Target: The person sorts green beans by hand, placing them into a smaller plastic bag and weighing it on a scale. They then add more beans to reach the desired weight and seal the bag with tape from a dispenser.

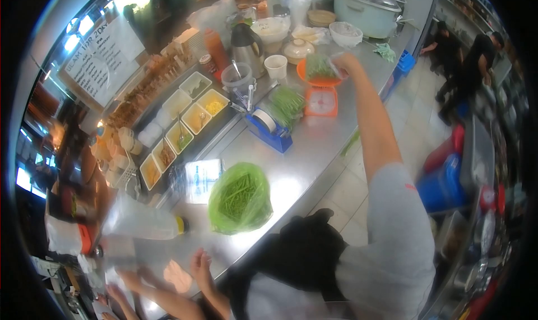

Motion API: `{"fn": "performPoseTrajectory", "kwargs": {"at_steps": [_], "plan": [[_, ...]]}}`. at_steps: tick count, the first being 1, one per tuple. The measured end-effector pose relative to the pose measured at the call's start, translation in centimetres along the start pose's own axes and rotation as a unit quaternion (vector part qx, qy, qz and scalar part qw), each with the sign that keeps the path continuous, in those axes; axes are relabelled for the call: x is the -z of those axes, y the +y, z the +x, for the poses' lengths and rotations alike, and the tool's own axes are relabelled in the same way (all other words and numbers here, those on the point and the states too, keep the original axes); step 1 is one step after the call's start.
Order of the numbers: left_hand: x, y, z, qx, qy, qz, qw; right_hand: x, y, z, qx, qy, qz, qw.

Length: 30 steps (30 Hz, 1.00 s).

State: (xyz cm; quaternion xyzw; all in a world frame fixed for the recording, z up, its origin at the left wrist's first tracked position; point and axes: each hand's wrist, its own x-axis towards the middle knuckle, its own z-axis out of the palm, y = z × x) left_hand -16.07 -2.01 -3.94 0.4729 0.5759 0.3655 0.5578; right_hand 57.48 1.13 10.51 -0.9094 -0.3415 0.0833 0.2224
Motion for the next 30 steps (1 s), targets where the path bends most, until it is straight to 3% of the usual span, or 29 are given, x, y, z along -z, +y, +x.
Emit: {"fn": "performPoseTrajectory", "kwargs": {"at_steps": [4,9,13,15,22,24,25,27,30], "plan": [[-0.7,1.2,-0.3,-0.003,-0.007,0.013,1.0,-0.9,0.8,3.1,0.001,-0.082,-0.14,0.987],[-0.5,1.1,-0.5,0.001,-0.012,-0.01,1.0,-0.4,0.1,0.6,-0.09,0.062,0.143,0.984],[-0.3,0.8,-0.9,0.008,-0.022,-0.007,1.0,0.0,1.5,1.6,-0.097,0.049,0.116,0.987],[-0.4,0.9,-0.9,0.016,-0.02,-0.01,1.0,-0.5,2.6,2.6,-0.036,0.121,0.029,0.992],[-1.0,1.8,-0.9,-0.002,-0.023,0.015,1.0,0.3,3.1,0.5,-0.065,0.106,0.099,0.987],[-1.0,1.9,-0.8,0.001,-0.031,0.02,0.999,-0.3,3.4,-0.1,-0.067,0.137,0.382,0.912],[-0.9,1.7,-0.8,0.001,-0.031,0.02,0.999,-0.1,3.6,-0.1,-0.066,0.137,0.382,0.912],[-0.6,1.1,-0.7,-0.008,-0.044,0.005,0.999,0.8,4.2,-0.1,-0.083,0.102,0.192,0.973],[-0.5,1.1,-0.8,-0.01,-0.051,0.016,0.999,-0.5,7.2,2.6,-0.106,0.042,0.236,0.965]]}}
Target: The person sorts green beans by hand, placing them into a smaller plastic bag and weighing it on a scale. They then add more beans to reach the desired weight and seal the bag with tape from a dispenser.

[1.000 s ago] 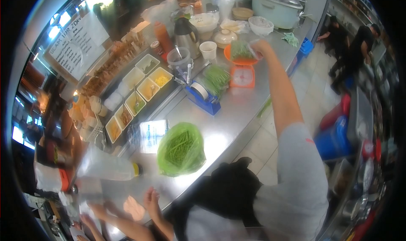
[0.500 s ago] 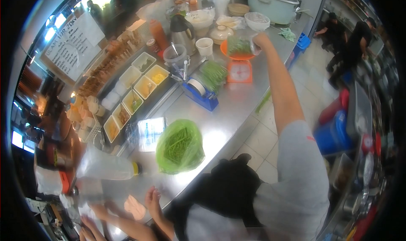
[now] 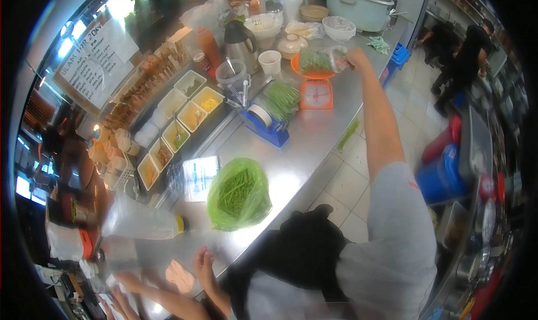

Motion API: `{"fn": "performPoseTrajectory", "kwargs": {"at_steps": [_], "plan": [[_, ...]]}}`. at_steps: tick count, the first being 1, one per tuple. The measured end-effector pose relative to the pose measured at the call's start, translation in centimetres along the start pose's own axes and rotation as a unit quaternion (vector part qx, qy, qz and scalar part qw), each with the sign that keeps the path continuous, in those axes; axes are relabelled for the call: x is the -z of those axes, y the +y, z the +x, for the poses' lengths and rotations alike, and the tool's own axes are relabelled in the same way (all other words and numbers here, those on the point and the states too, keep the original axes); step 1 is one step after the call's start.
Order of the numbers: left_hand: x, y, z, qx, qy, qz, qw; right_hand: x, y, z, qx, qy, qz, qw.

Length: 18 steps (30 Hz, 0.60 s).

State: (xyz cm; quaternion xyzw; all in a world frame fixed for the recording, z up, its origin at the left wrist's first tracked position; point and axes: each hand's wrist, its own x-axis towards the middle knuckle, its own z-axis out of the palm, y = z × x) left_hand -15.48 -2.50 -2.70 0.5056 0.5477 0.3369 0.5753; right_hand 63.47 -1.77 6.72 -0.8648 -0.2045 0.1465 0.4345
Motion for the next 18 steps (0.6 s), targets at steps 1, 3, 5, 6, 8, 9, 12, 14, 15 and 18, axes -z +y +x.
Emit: {"fn": "performPoseTrajectory", "kwargs": {"at_steps": [1,3,5,6,8,9,12,14,15,18], "plan": [[0.0,0.1,0.0,0.001,0.0,0.0,1.0,0.5,-0.8,-1.5,-0.001,0.0,-0.001,1.0],[-0.1,0.3,-0.1,0.002,-0.004,0.011,1.0,1.7,-1.8,-4.3,-0.043,-0.02,0.109,0.993],[0.1,-0.1,0.2,0.004,-0.002,0.013,1.0,2.8,-0.6,-4.8,-0.011,-0.031,0.093,0.995],[0.2,-0.4,0.3,0.006,0.0,0.014,1.0,3.3,0.0,-5.0,0.022,-0.041,0.077,0.996],[0.6,-0.8,0.7,0.006,-0.001,0.028,1.0,4.0,0.3,-6.8,-0.004,-0.015,0.154,0.988],[0.8,-1.1,0.8,0.005,-0.002,0.043,0.999,4.3,0.3,-8.0,-0.03,0.012,0.23,0.973],[0.8,-2.0,1.2,-0.001,0.005,0.031,1.0,3.9,0.3,-11.2,0.112,-0.002,0.285,0.952],[-0.6,-0.5,0.8,-0.032,0.033,0.038,0.998,0.4,-3.9,-16.8,0.159,-0.083,0.247,0.952],[-0.1,-1.7,1.7,-0.031,0.022,0.033,0.999,-2.0,-5.8,-20.0,0.211,-0.139,0.211,0.944],[-1.5,0.1,1.7,-0.021,0.019,0.016,0.999,-10.6,-9.9,-29.0,0.28,-0.404,0.076,0.867]]}}
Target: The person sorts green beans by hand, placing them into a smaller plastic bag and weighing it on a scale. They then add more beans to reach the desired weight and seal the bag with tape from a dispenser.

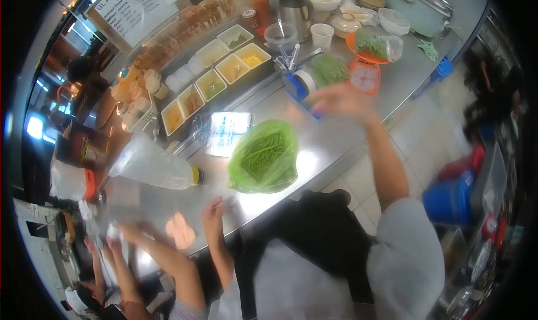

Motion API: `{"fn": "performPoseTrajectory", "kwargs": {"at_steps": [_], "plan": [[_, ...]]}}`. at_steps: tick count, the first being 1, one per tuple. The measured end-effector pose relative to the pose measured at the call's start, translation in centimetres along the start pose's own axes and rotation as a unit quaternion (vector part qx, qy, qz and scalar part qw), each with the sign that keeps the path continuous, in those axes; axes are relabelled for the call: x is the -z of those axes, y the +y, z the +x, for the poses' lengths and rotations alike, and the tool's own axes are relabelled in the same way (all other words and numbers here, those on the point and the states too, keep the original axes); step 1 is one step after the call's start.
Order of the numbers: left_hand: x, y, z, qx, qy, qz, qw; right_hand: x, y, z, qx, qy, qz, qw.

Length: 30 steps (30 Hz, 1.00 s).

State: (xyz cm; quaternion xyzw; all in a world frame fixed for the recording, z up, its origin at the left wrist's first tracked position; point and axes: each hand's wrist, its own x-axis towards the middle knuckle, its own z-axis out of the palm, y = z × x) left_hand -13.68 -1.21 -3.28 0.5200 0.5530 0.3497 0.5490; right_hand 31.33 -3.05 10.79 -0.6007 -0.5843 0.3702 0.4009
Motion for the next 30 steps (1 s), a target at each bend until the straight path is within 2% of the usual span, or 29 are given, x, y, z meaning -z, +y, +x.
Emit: {"fn": "performPoseTrajectory", "kwargs": {"at_steps": [1,2,3,4,6,8,9,10,11,12,13,14,16,17,19,20,22,25,27,29,30], "plan": [[-0.5,0.5,0.1,0.002,-0.016,-0.01,1.0,-4.3,3.0,1.8,0.061,-0.09,0.024,0.994],[-1.1,0.9,0.2,0.003,-0.037,-0.02,0.999,-8.6,3.6,2.4,0.062,-0.141,-0.066,0.986],[-1.4,1.2,0.3,0.0,-0.048,-0.023,0.999,-13.7,6.3,3.6,0.085,-0.149,-0.038,0.984],[-1.6,1.2,0.2,-0.012,-0.045,-0.005,0.999,-16.3,6.6,4.5,0.052,-0.211,-0.129,0.967],[-0.6,-0.5,0.4,-0.032,-0.026,0.026,0.999,-17.4,4.7,3.0,0.167,-0.051,-0.295,0.939],[0.0,-0.9,-0.2,-0.031,-0.011,0.024,0.999,-12.9,2.3,2.7,0.212,0.081,-0.216,0.95],[0.7,-1.4,-0.6,-0.024,-0.006,0.016,1.0,-9.3,1.6,2.8,0.126,0.161,-0.173,0.963],[1.1,-1.8,-1.0,-0.022,-0.009,0.011,1.0,-6.0,0.3,2.3,0.095,0.367,-0.163,0.911],[1.5,-2.0,-1.5,-0.001,-0.014,-0.002,1.0,-1.8,3.6,3.3,0.105,0.47,-0.097,0.871],[1.7,-2.2,-2.0,0.02,-0.017,-0.015,1.0,2.0,5.3,2.3,0.097,0.587,-0.144,0.79],[1.8,-2.3,-2.3,0.019,-0.014,-0.022,0.999,6.5,2.5,0.8,0.036,0.621,-0.15,0.769],[1.8,-2.5,-2.7,0.023,-0.004,-0.026,0.999,9.9,8.1,1.5,-0.066,0.714,-0.303,0.628],[1.7,-2.8,-3.2,0.025,0.017,-0.035,0.999,14.1,13.7,3.0,-0.096,0.724,-0.36,0.58],[1.6,-2.8,-3.3,0.026,0.025,-0.038,0.999,15.0,13.1,3.5,-0.091,0.721,-0.358,0.586],[1.6,-2.5,-2.9,0.015,0.0,-0.053,0.998,16.3,11.2,4.0,-0.146,0.576,-0.403,0.696],[1.5,-2.2,-2.7,0.012,0.002,-0.049,0.999,17.5,10.5,4.6,-0.141,0.574,-0.401,0.7],[1.4,-1.3,-2.5,-0.003,0.014,-0.021,1.0,19.5,8.8,6.3,0.046,0.59,-0.306,0.746],[1.3,0.2,-2.3,-0.036,0.035,0.042,0.998,19.3,3.1,7.3,0.093,0.551,-0.306,0.771],[0.3,2.4,-2.0,-0.053,0.051,0.071,0.995,17.0,-1.8,6.1,0.24,0.518,-0.282,0.771],[-1.8,6.6,-2.5,-0.122,0.031,0.057,0.99,13.5,-7.3,3.6,0.225,0.425,-0.267,0.835],[-2.5,8.5,-2.4,-0.181,0.01,0.099,0.978,11.7,-9.1,2.6,0.241,0.392,-0.289,0.839]]}}
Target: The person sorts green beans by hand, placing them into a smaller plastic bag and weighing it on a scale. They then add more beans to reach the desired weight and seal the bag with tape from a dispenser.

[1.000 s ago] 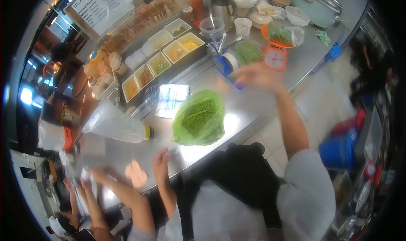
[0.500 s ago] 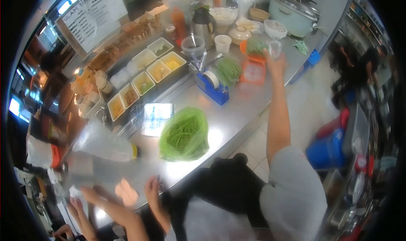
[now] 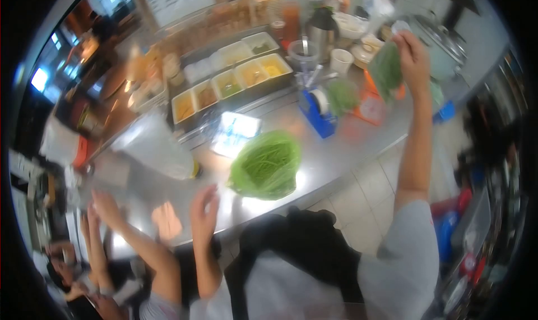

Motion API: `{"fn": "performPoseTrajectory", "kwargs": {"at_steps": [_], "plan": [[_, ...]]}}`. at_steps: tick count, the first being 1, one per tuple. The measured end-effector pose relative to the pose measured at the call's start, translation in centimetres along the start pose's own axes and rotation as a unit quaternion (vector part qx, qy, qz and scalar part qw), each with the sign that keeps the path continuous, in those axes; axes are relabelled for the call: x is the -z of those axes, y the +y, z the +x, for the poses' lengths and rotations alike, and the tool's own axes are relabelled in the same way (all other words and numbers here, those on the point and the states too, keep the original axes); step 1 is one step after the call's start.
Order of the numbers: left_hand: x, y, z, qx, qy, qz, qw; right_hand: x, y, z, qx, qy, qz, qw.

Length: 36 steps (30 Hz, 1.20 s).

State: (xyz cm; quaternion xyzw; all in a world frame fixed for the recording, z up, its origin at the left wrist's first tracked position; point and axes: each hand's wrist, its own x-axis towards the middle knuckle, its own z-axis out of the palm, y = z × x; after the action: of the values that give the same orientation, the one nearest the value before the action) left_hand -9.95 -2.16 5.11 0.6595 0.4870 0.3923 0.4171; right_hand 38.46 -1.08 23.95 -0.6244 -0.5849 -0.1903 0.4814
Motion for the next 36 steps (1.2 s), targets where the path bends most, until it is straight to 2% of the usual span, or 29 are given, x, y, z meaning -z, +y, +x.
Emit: {"fn": "performPoseTrajectory", "kwargs": {"at_steps": [3,4,5,7,8,9,10,11,13,14,16,17,19,20,23,24,25,26,28,31,33,35,36], "plan": [[-0.6,5.9,1.9,-0.173,-0.015,0.095,0.98,-1.7,-6.4,-3.0,0.056,-0.072,0.09,0.992],[-0.6,7.2,2.4,-0.222,-0.023,0.104,0.969,-2.4,-8.8,-4.1,0.1,-0.14,0.106,0.979],[-0.5,9.2,2.8,-0.259,-0.02,0.081,0.962,-3.4,-10.9,-5.1,0.151,-0.207,0.122,0.959],[-0.1,11.0,2.9,-0.314,-0.031,0.038,0.948,-7.7,-13.7,-8.6,0.236,-0.264,0.246,0.902],[0.4,10.8,2.6,-0.298,0.003,0.058,0.953,-9.9,-15.6,-10.3,0.263,-0.298,0.303,0.866],[1.1,10.2,2.2,-0.306,-0.063,0.097,0.945,-11.8,-17.7,-11.9,0.285,-0.329,0.353,0.828],[2.0,9.7,1.8,-0.311,-0.137,0.13,0.931,-13.2,-19.3,-13.0,0.297,-0.334,0.374,0.813],[3.3,8.6,1.3,-0.299,-0.12,0.141,0.936,-14.2,-20.6,-13.8,0.32,-0.337,0.374,0.802],[6.0,6.1,-0.1,-0.207,-0.204,0.248,0.924,-15.6,-22.5,-14.5,0.352,-0.341,0.38,0.784],[6.9,5.6,-1.1,-0.2,-0.194,0.252,0.927,-15.9,-23.2,-14.8,0.368,-0.331,0.383,0.78],[8.0,4.5,-3.3,-0.245,-0.057,0.328,0.911,-16.9,-23.6,-16.0,0.394,-0.318,0.354,0.787],[8.2,3.9,-3.8,-0.238,-0.053,0.328,0.913,-17.5,-24.0,-16.4,0.395,-0.322,0.359,0.782],[8.2,2.7,-4.8,-0.248,-0.03,0.411,0.877,-19.3,-24.7,-17.2,0.426,-0.389,0.33,0.747],[7.9,1.2,-5.1,-0.243,-0.029,0.409,0.879,-20.8,-24.2,-18.2,0.444,-0.433,0.295,0.727],[7.9,-1.3,-4.7,-0.22,-0.058,0.432,0.873,-22.9,-24.0,-18.6,0.449,-0.417,0.313,0.725],[8.2,-0.5,-4.7,-0.225,-0.013,0.455,0.862,-22.6,-24.6,-17.9,0.449,-0.417,0.314,0.725],[8.3,0.2,-5.0,-0.227,0.028,0.475,0.85,-21.5,-25.4,-17.1,0.434,-0.372,0.328,0.753],[8.4,1.2,-5.1,-0.224,0.023,0.474,0.851,-21.0,-25.8,-16.8,0.417,-0.323,0.34,0.779],[8.6,3.0,-4.9,-0.25,0.102,0.49,0.829,-21.4,-25.8,-17.4,0.409,-0.319,0.337,0.786],[8.2,1.2,-4.7,-0.246,0.039,0.525,0.814,-22.3,-24.8,-18.2,0.404,-0.317,0.334,0.791],[8.5,1.2,-4.7,-0.247,0.05,0.517,0.818,-22.6,-24.6,-17.8,0.412,-0.313,0.334,0.788],[8.6,1.4,-4.9,-0.244,0.053,0.503,0.827,-21.8,-24.7,-18.1,0.32,-0.317,0.356,0.819],[8.6,1.4,-4.9,-0.244,0.052,0.482,0.84,-21.9,-24.4,-18.9,0.317,-0.318,0.355,0.82]]}}
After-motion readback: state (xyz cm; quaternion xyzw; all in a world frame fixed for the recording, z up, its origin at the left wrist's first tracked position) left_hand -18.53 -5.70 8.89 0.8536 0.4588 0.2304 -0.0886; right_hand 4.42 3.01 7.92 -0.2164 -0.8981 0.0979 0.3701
